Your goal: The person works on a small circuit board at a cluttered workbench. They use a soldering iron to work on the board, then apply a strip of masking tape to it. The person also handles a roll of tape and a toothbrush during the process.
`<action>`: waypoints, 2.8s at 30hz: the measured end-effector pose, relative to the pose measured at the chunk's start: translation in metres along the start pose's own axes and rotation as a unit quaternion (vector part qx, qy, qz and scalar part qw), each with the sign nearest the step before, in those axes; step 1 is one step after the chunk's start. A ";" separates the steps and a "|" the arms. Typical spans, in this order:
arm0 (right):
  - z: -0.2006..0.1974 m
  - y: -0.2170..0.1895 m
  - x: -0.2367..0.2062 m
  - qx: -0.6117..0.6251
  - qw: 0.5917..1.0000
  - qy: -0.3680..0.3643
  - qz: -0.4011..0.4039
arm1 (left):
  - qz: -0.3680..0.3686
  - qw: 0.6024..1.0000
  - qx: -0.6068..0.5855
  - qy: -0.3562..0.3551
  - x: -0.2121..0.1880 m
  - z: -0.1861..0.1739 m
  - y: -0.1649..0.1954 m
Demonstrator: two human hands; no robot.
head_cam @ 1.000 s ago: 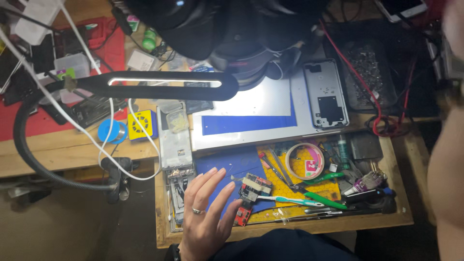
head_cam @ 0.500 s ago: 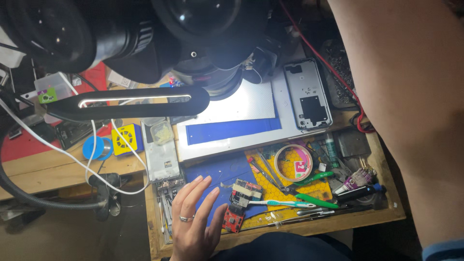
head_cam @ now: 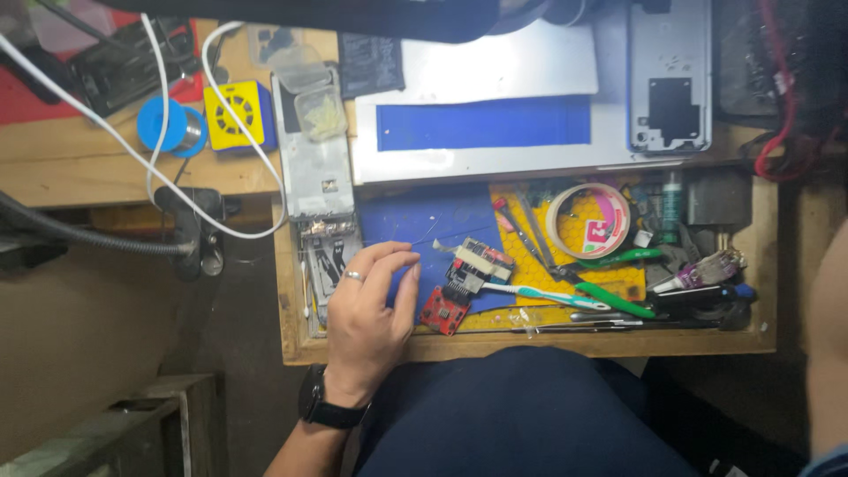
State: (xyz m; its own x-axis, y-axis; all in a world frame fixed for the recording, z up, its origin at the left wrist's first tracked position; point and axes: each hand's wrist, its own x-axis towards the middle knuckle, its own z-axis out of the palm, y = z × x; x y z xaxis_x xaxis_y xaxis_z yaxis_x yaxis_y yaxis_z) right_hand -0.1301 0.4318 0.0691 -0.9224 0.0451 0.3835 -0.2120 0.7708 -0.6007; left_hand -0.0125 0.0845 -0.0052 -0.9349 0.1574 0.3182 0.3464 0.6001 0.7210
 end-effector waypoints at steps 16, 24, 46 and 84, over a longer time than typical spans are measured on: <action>0.092 -0.066 -0.137 0.079 0.964 -0.255 0.016 | -0.199 0.969 -0.061 -0.133 -0.001 0.038 -0.010; 0.100 -0.063 -0.135 0.096 0.945 -0.292 0.108 | -0.198 0.968 -0.105 -0.112 -0.005 0.048 -0.011; 0.115 -0.056 -0.154 0.470 0.809 -0.214 0.280 | -0.301 0.848 -0.415 -0.135 -0.007 0.034 -0.006; 0.112 -0.065 -0.149 0.487 0.777 -0.196 0.347 | -0.328 0.880 -0.328 -0.105 -0.003 0.031 0.002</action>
State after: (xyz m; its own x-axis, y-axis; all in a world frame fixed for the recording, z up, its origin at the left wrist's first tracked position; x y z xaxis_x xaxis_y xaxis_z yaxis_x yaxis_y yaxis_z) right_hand -0.0149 0.3042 -0.0275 -0.9106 -0.1084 -0.3989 0.4132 -0.2082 -0.8865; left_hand -0.0115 0.1096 -0.0237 -0.9201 0.1275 -0.3702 -0.3675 0.0450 0.9289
